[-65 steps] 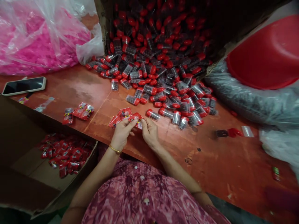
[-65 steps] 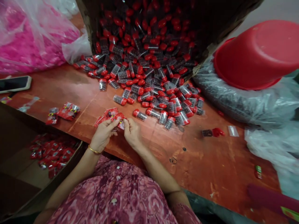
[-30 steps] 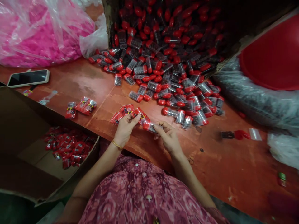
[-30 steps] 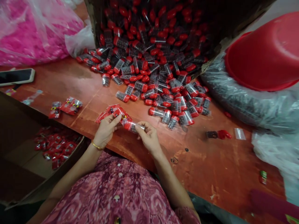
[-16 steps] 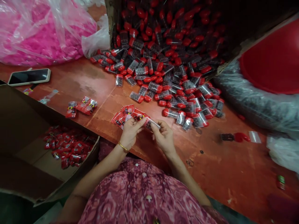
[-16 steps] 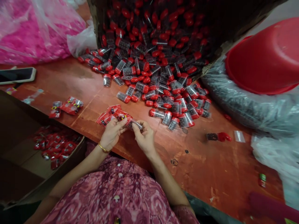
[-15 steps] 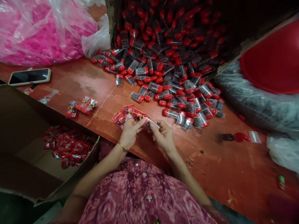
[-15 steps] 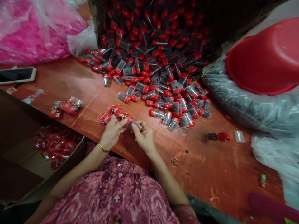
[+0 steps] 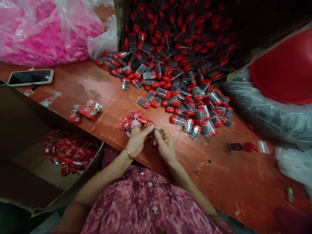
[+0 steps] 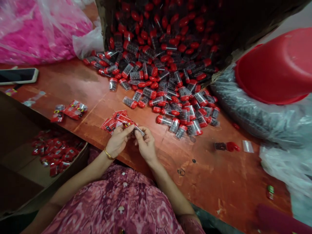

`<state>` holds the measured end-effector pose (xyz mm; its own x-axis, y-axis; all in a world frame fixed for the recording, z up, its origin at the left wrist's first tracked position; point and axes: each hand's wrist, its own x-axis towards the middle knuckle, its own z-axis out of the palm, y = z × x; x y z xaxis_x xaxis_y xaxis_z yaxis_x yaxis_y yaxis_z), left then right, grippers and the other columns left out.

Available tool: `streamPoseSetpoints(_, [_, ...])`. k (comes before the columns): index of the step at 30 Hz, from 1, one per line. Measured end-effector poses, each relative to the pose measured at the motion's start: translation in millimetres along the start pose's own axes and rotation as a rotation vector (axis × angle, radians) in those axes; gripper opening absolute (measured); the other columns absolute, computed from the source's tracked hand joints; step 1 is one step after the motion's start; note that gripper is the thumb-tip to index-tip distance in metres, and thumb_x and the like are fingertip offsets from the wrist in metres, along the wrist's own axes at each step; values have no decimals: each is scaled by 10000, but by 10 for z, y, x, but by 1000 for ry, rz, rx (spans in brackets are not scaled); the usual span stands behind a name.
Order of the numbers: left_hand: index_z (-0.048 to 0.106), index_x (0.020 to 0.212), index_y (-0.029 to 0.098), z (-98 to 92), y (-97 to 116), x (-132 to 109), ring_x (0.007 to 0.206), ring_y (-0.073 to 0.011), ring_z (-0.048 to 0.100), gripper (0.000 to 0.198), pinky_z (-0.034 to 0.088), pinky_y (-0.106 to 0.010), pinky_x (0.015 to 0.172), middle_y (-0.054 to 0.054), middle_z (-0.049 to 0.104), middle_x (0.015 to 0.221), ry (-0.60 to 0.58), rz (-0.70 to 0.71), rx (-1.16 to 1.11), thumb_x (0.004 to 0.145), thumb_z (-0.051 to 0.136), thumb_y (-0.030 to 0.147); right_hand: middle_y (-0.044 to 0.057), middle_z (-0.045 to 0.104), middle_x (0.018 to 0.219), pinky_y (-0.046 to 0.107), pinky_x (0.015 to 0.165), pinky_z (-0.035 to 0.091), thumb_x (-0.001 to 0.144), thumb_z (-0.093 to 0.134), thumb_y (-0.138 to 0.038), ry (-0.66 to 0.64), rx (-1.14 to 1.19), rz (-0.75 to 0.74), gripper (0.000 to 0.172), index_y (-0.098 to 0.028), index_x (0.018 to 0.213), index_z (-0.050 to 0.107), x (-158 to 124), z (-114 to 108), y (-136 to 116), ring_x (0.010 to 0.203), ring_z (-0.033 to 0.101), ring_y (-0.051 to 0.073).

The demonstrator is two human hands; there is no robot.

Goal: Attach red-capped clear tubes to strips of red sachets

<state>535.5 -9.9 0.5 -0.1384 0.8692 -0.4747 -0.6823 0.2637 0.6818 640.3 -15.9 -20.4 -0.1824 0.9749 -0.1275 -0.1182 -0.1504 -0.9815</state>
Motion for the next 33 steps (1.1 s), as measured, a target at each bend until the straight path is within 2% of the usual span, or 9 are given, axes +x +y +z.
streamPoseSetpoints(3, [568,678,138,-14,-9,4,481,-61,511,367,404,-174,443,42,569,565,2,30,4,507,812,352,-28,631,706,220,487,427,823,538,-468,-114,56,59,282,-203,919,545,-19,-58,-15,446,510,66])
streamPoseSetpoints(11, [538,623,141,-20,-97,-5,400,-65,455,401,342,-185,325,35,538,535,-106,-14,77,544,769,460,-67,578,483,195,399,383,693,637,-564,-62,-59,98,394,-202,750,493,82,-29,-36,364,493,80])
streamPoseSetpoints(15, [544,589,140,-43,-89,-19,417,-57,460,352,382,-180,410,52,505,469,-89,-7,60,589,756,421,-78,488,391,191,359,313,663,626,-614,-42,-137,124,454,-209,595,431,158,13,25,318,386,63])
streamPoseSetpoints(19, [610,677,134,-151,106,17,545,-95,589,238,462,-202,561,9,627,585,-13,-117,-11,618,765,305,-71,423,400,208,401,311,688,576,-641,-53,-330,-31,486,-213,525,414,315,-21,28,370,368,73])
streamPoseSetpoints(21, [629,730,143,-272,290,83,624,-116,639,196,493,-224,638,-24,682,689,117,-90,-93,693,713,316,-29,502,479,231,474,367,791,475,-604,-58,-546,-144,458,-203,572,487,470,-43,-24,460,461,109])
streamPoseSetpoints(23, [621,744,164,-419,496,173,706,-111,661,190,502,-222,710,-32,704,797,307,44,-214,788,617,349,34,623,653,278,610,426,866,419,-513,-37,-839,-282,401,-185,712,591,677,-24,-86,635,559,162])
streamPoseSetpoints(26, [607,798,193,-586,737,282,916,-98,651,303,486,-203,809,-45,685,1026,498,274,-361,867,462,451,130,628,1131,380,849,404,876,474,-381,-52,-1246,-460,322,-160,1065,611,1011,95,-128,1013,536,259])
streamPoseSetpoints(30, [624,879,179,-583,753,296,1037,-171,621,411,483,-289,878,-111,649,1127,451,303,-203,807,482,557,124,428,1407,478,980,283,898,431,-242,-117,-1508,-493,379,-195,1265,514,1225,192,-62,1270,330,311])
streamPoseSetpoints(33, [670,883,171,-515,603,275,1019,-240,625,342,451,-390,930,-109,693,1021,357,390,334,696,662,457,76,456,1395,492,1006,242,896,382,-141,-144,-1540,-518,396,-250,1244,538,1127,24,14,1291,309,290])
